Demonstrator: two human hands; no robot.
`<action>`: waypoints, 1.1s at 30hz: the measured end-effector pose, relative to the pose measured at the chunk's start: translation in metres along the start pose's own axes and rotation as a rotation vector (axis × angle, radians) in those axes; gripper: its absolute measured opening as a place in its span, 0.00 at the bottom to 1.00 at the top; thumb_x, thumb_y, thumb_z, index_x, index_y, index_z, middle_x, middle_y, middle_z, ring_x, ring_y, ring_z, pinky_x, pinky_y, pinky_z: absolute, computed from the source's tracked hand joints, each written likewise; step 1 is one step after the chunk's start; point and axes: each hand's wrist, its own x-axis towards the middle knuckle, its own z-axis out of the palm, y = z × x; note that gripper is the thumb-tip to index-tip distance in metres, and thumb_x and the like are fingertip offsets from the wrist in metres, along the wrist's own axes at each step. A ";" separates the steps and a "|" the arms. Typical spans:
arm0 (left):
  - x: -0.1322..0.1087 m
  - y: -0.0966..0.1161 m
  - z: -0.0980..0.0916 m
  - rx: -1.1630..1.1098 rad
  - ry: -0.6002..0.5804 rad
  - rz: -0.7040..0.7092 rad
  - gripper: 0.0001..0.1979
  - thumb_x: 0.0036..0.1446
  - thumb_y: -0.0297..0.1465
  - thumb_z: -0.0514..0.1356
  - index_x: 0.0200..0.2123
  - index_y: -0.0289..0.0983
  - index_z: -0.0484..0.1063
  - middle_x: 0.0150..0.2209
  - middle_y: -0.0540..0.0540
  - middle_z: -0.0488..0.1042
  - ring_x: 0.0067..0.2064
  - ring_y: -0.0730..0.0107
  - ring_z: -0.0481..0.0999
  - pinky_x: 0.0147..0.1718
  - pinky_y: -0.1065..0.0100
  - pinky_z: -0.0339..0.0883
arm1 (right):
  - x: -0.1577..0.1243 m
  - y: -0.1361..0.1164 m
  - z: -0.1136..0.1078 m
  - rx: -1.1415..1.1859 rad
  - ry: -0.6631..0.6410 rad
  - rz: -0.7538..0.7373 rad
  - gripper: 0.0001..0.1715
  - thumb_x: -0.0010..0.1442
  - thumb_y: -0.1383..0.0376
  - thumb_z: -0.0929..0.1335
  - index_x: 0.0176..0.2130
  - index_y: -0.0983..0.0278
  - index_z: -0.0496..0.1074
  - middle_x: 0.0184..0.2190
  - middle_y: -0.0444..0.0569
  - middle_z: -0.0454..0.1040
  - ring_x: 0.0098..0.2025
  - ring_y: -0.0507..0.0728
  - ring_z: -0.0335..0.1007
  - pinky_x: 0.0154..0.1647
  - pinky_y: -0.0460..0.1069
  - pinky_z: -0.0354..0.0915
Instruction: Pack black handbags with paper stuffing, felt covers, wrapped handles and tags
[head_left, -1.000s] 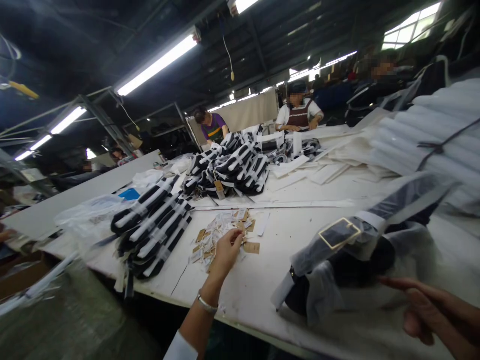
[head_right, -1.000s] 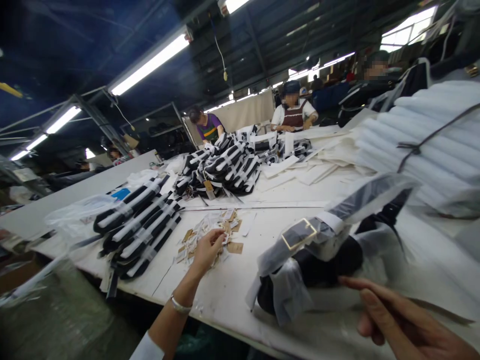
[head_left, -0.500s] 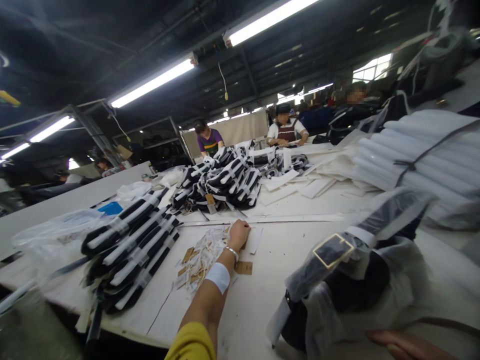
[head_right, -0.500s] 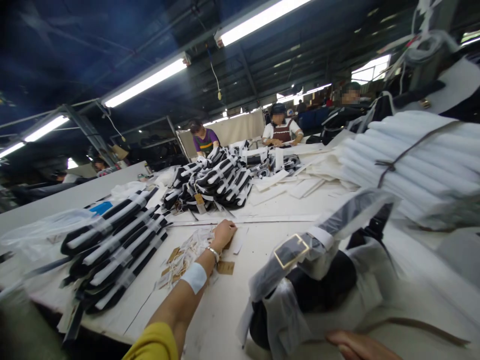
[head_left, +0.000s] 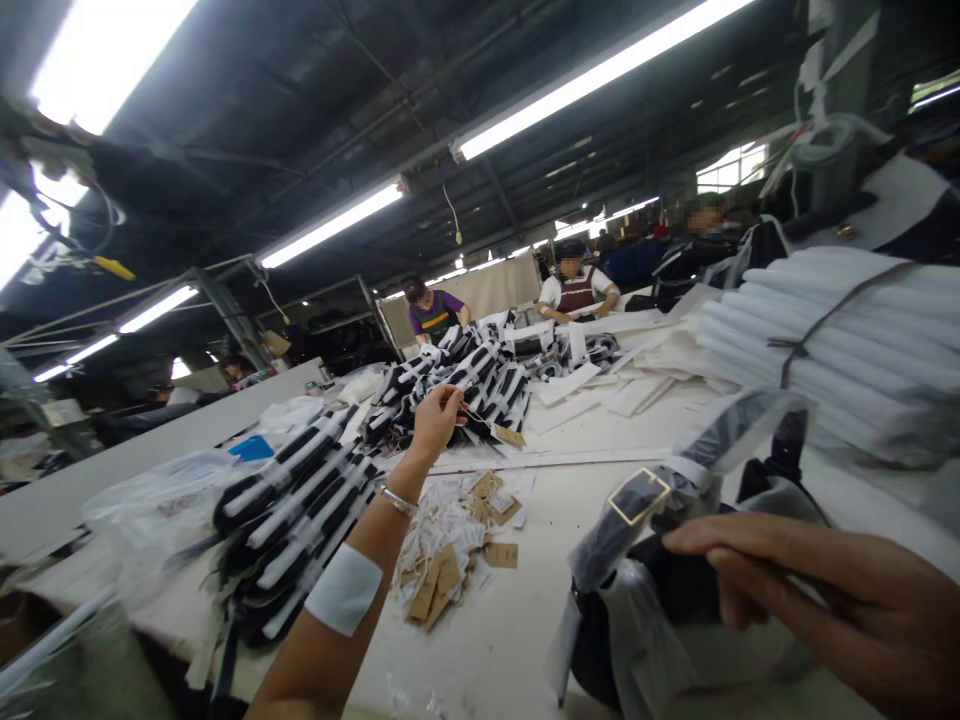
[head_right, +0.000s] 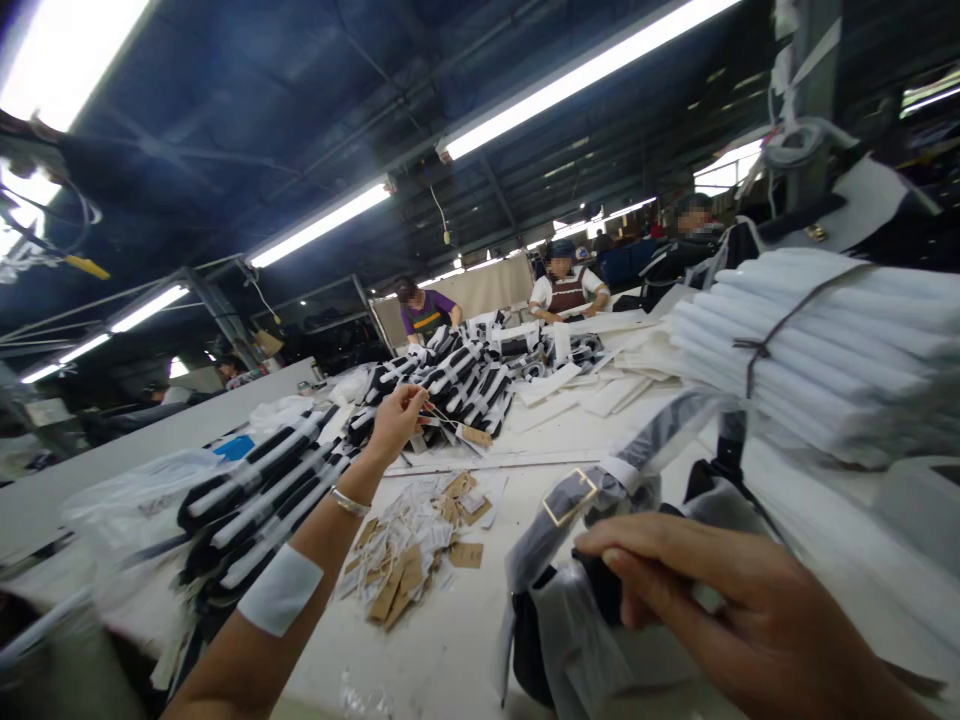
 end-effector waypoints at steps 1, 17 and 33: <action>-0.002 0.014 -0.003 -0.016 0.007 0.033 0.11 0.63 0.37 0.62 0.38 0.35 0.72 0.32 0.49 0.74 0.34 0.70 0.77 0.28 0.70 0.73 | 0.010 -0.018 0.003 0.017 -0.033 -0.041 0.19 0.49 0.43 0.73 0.35 0.50 0.84 0.22 0.54 0.77 0.24 0.63 0.74 0.28 0.56 0.72; -0.068 0.176 0.016 -0.318 -0.226 0.255 0.13 0.59 0.40 0.63 0.36 0.35 0.71 0.35 0.48 0.73 0.37 0.69 0.78 0.24 0.78 0.71 | 0.092 -0.079 0.084 0.537 -0.216 -0.133 0.24 0.58 0.52 0.73 0.49 0.63 0.75 0.45 0.53 0.80 0.51 0.61 0.76 0.56 0.56 0.68; -0.118 0.125 0.054 -0.381 -0.553 -0.064 0.16 0.59 0.45 0.63 0.38 0.37 0.71 0.36 0.48 0.74 0.37 0.72 0.77 0.31 0.75 0.70 | -0.002 -0.028 0.006 0.300 -0.105 0.208 0.17 0.52 0.51 0.76 0.35 0.61 0.80 0.20 0.43 0.69 0.21 0.49 0.61 0.18 0.42 0.57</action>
